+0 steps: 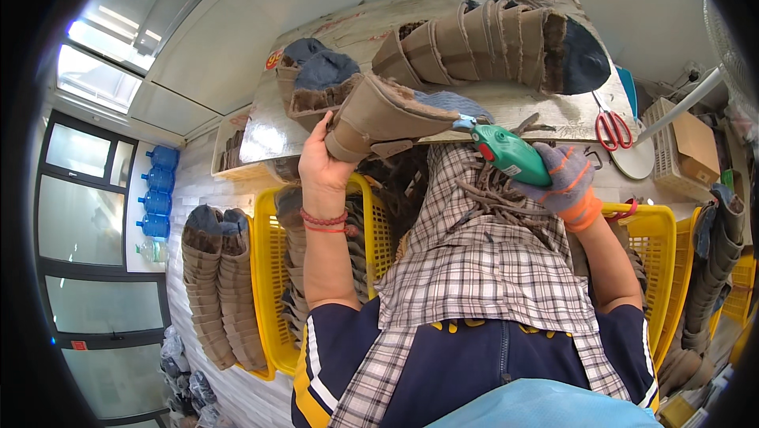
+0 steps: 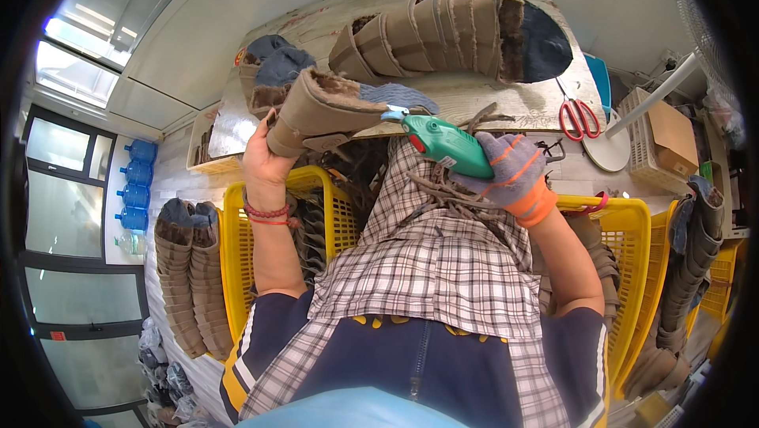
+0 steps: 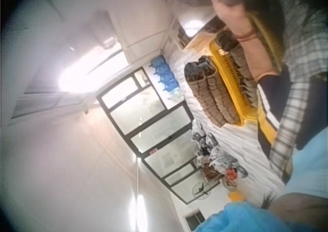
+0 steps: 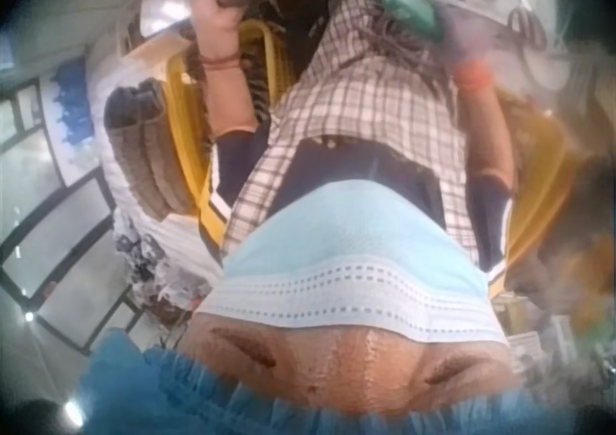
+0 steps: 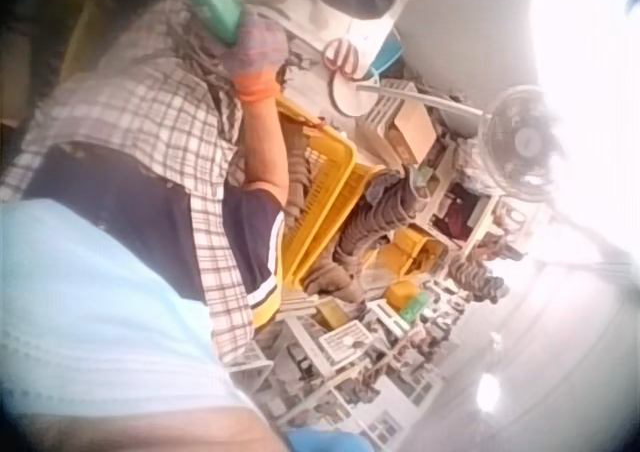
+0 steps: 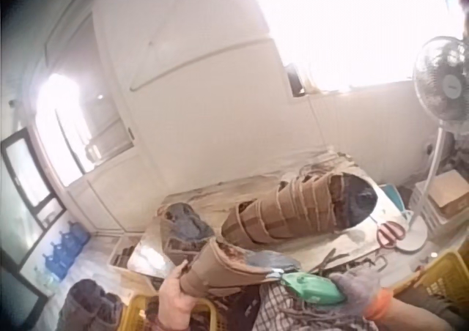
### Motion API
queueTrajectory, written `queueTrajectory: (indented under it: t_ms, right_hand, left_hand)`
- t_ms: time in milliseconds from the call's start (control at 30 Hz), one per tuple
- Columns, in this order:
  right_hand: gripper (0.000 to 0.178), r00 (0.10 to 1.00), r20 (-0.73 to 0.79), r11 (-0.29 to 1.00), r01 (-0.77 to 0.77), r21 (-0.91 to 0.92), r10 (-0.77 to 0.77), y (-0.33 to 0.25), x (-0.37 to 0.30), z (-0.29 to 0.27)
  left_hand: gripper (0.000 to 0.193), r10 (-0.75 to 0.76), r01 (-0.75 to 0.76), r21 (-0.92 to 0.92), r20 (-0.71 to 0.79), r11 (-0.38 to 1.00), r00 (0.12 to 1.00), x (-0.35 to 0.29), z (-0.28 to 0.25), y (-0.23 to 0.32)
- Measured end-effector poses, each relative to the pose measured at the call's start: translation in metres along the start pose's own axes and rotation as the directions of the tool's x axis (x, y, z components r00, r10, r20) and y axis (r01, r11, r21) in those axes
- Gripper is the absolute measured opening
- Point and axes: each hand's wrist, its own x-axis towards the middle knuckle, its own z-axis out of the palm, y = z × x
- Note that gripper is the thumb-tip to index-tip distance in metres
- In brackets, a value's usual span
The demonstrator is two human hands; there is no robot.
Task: The person trims the edges of beige fabric pieces using scissors and a green handheld tool. They repeatedly pick up fabric from a yellow basket, cut or trim the edges, and place the pieces back on the table or into the basket.
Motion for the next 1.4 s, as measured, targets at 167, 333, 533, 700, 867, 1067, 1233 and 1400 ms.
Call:
queueTrajectory:
  t_ms: [167, 333, 533, 700, 867, 1067, 1233, 1400]
  right_hand:
    - [0.058, 0.998, -0.037, 0.997, 0.045, 0.056, -0.043, -0.007, 0.007, 0.003]
    - [0.055, 0.997, -0.074, 0.983, 0.024, 0.183, -0.011, -0.015, 0.013, 0.011]
    - [0.049, 0.993, 0.032, 0.936, -0.114, 0.332, 0.11, -0.03, 0.024, 0.004]
    - [0.047, 0.967, 0.093, 0.842, -0.251, 0.477, 0.236, -0.037, 0.032, -0.002]
    - [0.05, 0.94, 0.141, 0.748, -0.333, 0.575, 0.31, -0.035, 0.032, 0.0]
    - [0.05, 0.927, 0.097, 0.717, -0.344, 0.606, 0.363, -0.03, 0.029, 0.002]
    - [0.049, 0.848, 0.209, 0.569, -0.489, 0.661, 0.486, -0.033, 0.028, -0.005]
    - [0.047, 0.762, 0.29, 0.435, -0.59, 0.68, 0.58, -0.035, 0.03, -0.011]
  left_hand:
    - [0.036, 0.099, -0.094, 0.067, -0.085, 0.993, 0.991, -0.005, 0.011, -0.015]
    - [0.037, 0.203, -0.197, 0.122, -0.032, 0.973, 0.979, -0.018, 0.03, -0.042]
    - [0.042, 0.446, -0.501, 0.228, 0.253, 0.835, 0.858, -0.025, 0.032, -0.066]
    - [0.045, 0.459, -0.607, 0.321, 0.43, 0.727, 0.777, -0.023, 0.023, -0.078]
    - [0.042, 0.378, -0.61, 0.376, 0.53, 0.698, 0.759, -0.017, 0.018, -0.091]
    - [0.034, 0.354, -0.685, 0.658, 0.588, 0.312, 0.727, -0.009, 0.006, -0.103]
    - [0.025, 0.276, -0.675, 0.643, 0.766, -0.361, 0.581, -0.002, 0.004, -0.101]
    - [0.03, 0.035, -0.557, 0.308, 0.894, -0.771, 0.447, 0.002, 0.003, -0.099]
